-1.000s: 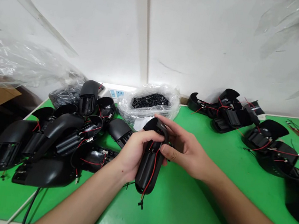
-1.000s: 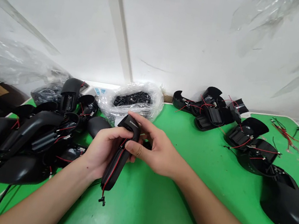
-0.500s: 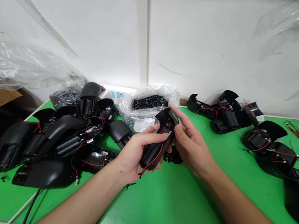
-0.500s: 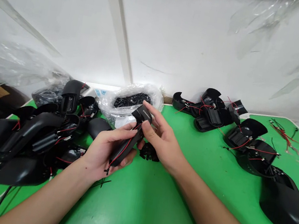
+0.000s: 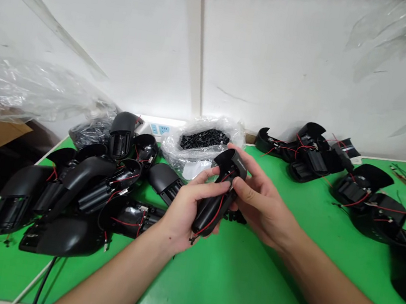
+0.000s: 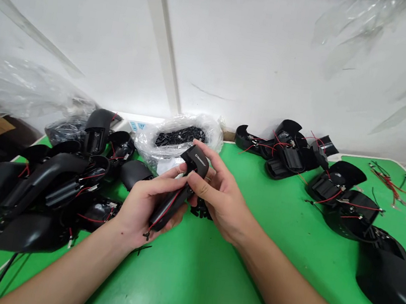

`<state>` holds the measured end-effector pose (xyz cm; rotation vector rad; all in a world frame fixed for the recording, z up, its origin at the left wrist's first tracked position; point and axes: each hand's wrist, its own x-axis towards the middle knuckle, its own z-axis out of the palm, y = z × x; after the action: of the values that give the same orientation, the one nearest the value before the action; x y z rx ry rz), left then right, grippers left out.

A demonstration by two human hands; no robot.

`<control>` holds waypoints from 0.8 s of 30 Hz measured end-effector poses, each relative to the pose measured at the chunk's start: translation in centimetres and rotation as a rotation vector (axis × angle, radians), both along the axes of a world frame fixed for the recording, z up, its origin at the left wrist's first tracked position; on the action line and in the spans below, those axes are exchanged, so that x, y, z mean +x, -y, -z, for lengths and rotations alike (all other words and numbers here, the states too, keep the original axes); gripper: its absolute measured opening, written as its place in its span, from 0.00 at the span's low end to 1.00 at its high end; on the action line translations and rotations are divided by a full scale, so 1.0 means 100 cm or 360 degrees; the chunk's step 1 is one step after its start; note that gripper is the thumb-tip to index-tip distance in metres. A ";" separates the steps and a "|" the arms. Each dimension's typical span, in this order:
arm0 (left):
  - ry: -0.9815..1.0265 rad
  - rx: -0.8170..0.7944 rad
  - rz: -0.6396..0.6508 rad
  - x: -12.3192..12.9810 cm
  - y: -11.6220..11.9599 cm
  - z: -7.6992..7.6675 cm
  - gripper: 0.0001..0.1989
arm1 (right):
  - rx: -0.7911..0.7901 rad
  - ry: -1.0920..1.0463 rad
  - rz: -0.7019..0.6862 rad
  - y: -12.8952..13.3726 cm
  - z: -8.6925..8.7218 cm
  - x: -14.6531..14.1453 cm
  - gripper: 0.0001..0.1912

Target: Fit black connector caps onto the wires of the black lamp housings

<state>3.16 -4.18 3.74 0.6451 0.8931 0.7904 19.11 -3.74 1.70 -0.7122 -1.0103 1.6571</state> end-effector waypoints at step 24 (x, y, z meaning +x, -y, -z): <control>-0.0090 0.0704 -0.1494 -0.016 -0.032 -0.007 0.08 | -0.0351 0.0042 0.1148 -0.026 0.013 0.010 0.26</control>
<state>1.60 -1.02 4.43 0.6170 1.0842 1.8545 20.09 -1.09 0.41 -1.0928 -0.4905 1.1252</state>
